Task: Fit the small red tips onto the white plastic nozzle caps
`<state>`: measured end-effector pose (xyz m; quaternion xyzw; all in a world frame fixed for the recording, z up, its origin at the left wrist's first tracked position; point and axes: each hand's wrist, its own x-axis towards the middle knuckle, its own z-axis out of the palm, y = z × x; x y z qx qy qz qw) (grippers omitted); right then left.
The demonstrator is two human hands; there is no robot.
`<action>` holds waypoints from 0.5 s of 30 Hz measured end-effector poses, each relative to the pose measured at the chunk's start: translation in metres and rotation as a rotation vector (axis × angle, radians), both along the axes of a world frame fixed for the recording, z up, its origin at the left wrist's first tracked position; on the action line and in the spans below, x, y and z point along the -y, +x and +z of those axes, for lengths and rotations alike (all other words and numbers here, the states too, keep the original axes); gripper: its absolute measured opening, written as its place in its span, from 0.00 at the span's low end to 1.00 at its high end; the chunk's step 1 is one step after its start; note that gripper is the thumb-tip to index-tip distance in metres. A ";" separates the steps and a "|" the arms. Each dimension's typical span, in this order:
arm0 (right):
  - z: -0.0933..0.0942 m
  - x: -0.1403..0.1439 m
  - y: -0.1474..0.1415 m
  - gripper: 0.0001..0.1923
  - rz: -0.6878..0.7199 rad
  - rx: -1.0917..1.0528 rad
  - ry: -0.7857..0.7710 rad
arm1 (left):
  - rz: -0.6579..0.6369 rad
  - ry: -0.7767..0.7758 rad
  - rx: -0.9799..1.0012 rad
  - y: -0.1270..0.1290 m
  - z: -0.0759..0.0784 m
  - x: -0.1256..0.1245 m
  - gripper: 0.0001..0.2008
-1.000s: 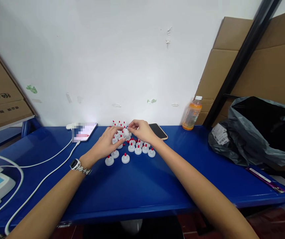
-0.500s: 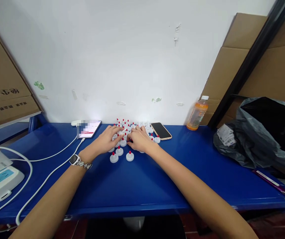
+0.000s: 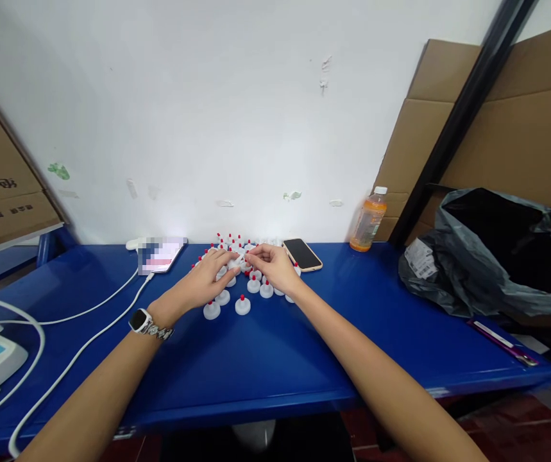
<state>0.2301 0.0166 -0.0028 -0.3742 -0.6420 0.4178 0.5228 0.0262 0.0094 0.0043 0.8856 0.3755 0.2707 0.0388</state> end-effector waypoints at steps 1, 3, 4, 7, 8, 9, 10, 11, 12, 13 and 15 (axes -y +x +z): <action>0.000 0.001 -0.001 0.17 0.011 -0.026 -0.010 | -0.009 0.005 0.005 0.001 0.001 0.001 0.20; 0.000 0.003 -0.003 0.17 0.014 -0.073 -0.021 | -0.017 0.012 0.013 0.001 0.003 0.005 0.20; 0.001 0.004 -0.004 0.18 0.003 -0.098 -0.023 | -0.016 0.012 0.010 0.001 0.004 0.006 0.20; 0.004 0.006 -0.007 0.18 -0.028 -0.151 -0.022 | -0.010 0.013 -0.024 0.001 0.007 0.011 0.19; 0.004 0.006 -0.007 0.18 -0.028 -0.150 -0.020 | -0.015 0.016 -0.042 0.002 0.007 0.012 0.19; 0.004 0.007 -0.008 0.19 -0.024 -0.142 -0.017 | -0.022 0.020 -0.058 0.003 0.008 0.013 0.18; 0.004 0.008 -0.009 0.19 -0.021 -0.134 -0.014 | -0.031 0.024 -0.071 0.004 0.009 0.014 0.18; 0.004 0.008 -0.010 0.19 -0.022 -0.133 -0.007 | -0.035 0.029 -0.078 0.005 0.009 0.016 0.17; 0.003 0.009 -0.011 0.20 -0.031 -0.140 0.003 | -0.032 0.036 -0.077 0.006 0.009 0.017 0.17; 0.002 0.010 -0.012 0.20 -0.047 -0.144 0.017 | -0.028 0.044 -0.076 0.008 0.010 0.018 0.17; 0.000 0.011 -0.014 0.19 -0.097 -0.159 0.056 | -0.009 0.066 -0.060 0.011 0.010 0.019 0.17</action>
